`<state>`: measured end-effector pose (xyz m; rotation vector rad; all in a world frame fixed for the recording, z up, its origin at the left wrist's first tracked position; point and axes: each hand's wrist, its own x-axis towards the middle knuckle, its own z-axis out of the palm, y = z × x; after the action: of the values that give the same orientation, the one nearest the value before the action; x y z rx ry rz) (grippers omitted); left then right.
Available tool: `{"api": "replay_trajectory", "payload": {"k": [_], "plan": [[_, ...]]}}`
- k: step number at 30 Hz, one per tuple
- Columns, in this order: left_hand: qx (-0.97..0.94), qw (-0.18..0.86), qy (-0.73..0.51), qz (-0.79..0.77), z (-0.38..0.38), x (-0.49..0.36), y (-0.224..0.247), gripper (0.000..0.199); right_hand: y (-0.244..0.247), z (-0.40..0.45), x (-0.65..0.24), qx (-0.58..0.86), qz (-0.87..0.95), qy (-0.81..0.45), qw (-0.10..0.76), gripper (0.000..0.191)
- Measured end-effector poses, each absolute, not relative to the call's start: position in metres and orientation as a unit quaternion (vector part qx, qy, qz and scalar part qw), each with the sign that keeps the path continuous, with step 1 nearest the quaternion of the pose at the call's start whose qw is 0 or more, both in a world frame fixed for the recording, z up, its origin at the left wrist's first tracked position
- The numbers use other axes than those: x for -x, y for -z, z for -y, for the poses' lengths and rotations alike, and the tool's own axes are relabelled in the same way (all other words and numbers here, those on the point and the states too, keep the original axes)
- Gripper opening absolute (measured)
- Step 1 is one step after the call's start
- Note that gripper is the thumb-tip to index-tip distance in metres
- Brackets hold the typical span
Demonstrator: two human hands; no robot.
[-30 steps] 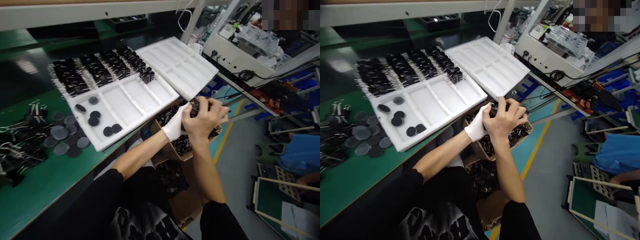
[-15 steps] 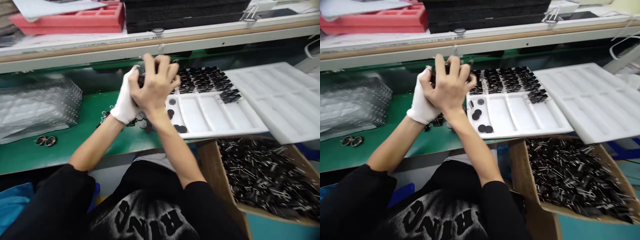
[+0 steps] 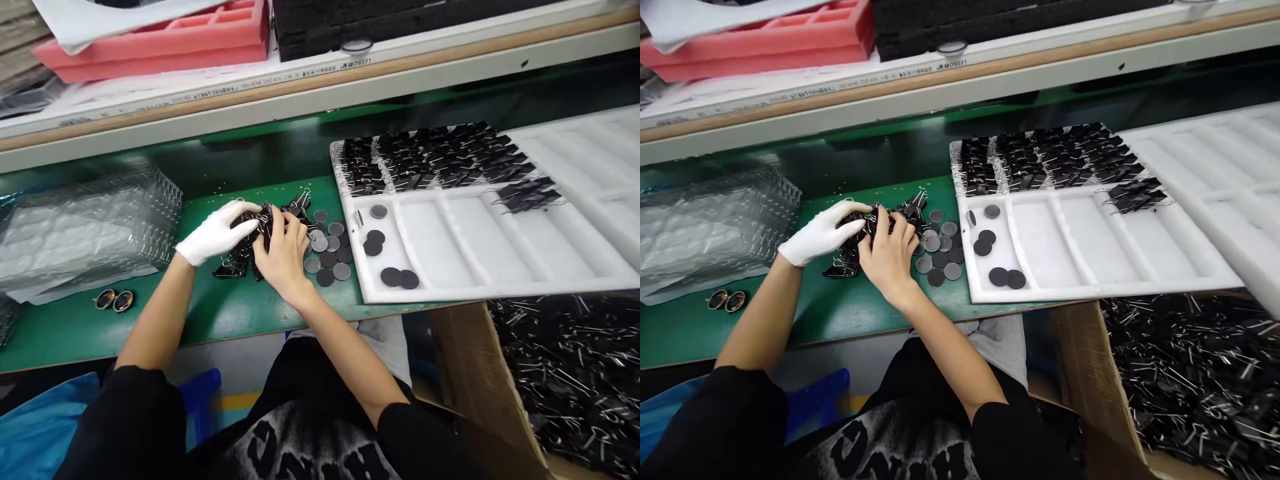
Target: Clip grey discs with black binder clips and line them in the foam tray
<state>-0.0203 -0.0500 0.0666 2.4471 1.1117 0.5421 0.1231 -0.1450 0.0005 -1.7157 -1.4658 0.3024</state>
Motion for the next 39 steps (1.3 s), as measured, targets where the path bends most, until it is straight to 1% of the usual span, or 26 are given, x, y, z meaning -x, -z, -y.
{"api": "replay_trajectory", "payload": {"k": [3, 5, 7, 9, 11, 13, 14, 16, 19, 24, 27, 30, 32, 35, 37, 39], "plan": [[-0.874, 0.224, -0.192, -0.387, 0.054, 0.031, -0.069, 0.065, 0.004, 0.160, -0.133, 0.666, 0.615, -0.107, 0.409, 0.063], [-0.852, 0.264, -0.225, -0.391, 0.056, 0.039, -0.064, 0.076, 0.009, 0.169, -0.141, 0.645, 0.630, -0.101, 0.420, 0.065], [-0.829, 0.280, -0.273, -0.400, 0.058, 0.049, -0.055, 0.081, 0.015, 0.177, -0.150, 0.619, 0.640, -0.096, 0.445, 0.069], [-0.818, 0.243, -0.320, -0.412, 0.058, 0.058, -0.042, 0.080, 0.020, 0.184, -0.160, 0.595, 0.653, -0.091, 0.458, 0.070], [-0.818, 0.169, -0.347, -0.427, 0.057, 0.067, -0.027, 0.077, 0.025, 0.190, -0.168, 0.585, 0.669, -0.081, 0.450, 0.065], [-0.820, 0.116, -0.341, -0.444, 0.056, 0.072, -0.013, 0.079, 0.029, 0.194, -0.171, 0.588, 0.682, -0.070, 0.429, 0.061], [-0.817, 0.116, -0.332, -0.457, 0.056, 0.072, -0.007, 0.083, 0.031, 0.195, -0.170, 0.592, 0.687, -0.065, 0.417, 0.060], [-0.796, 0.163, -0.321, -0.486, 0.057, 0.069, 0.004, 0.089, 0.035, 0.197, -0.168, 0.594, 0.699, -0.061, 0.393, 0.063], [-0.740, 0.246, -0.355, -0.516, 0.061, 0.055, 0.013, 0.090, 0.039, 0.196, -0.164, 0.583, 0.722, -0.055, 0.368, 0.066], [-0.652, 0.242, -0.467, -0.545, 0.061, 0.037, 0.019, 0.096, 0.036, 0.211, -0.176, 0.579, 0.727, -0.037, 0.367, 0.067], [-0.595, 0.257, -0.503, -0.572, 0.060, 0.038, 0.021, 0.097, 0.027, 0.232, -0.201, 0.562, 0.746, -0.002, 0.358, 0.060], [-0.606, 0.273, -0.487, -0.567, 0.067, 0.041, 0.022, 0.096, 0.009, 0.240, -0.241, 0.554, 0.763, 0.039, 0.332, 0.052], [-0.635, 0.283, -0.456, -0.556, 0.072, 0.043, 0.021, 0.092, -0.007, 0.228, -0.271, 0.563, 0.765, 0.044, 0.309, 0.052], [-0.669, 0.270, -0.426, -0.547, 0.069, 0.044, 0.010, 0.084, -0.032, 0.183, -0.305, 0.584, 0.765, 0.015, 0.272, 0.051], [-0.703, 0.236, -0.397, -0.540, 0.056, 0.040, -0.007, 0.081, -0.045, 0.143, -0.312, 0.589, 0.769, -0.023, 0.248, 0.049], [-0.744, 0.207, -0.342, -0.536, 0.036, 0.031, -0.030, 0.076, -0.055, 0.102, -0.307, 0.592, 0.773, -0.059, 0.221, 0.046]]}}
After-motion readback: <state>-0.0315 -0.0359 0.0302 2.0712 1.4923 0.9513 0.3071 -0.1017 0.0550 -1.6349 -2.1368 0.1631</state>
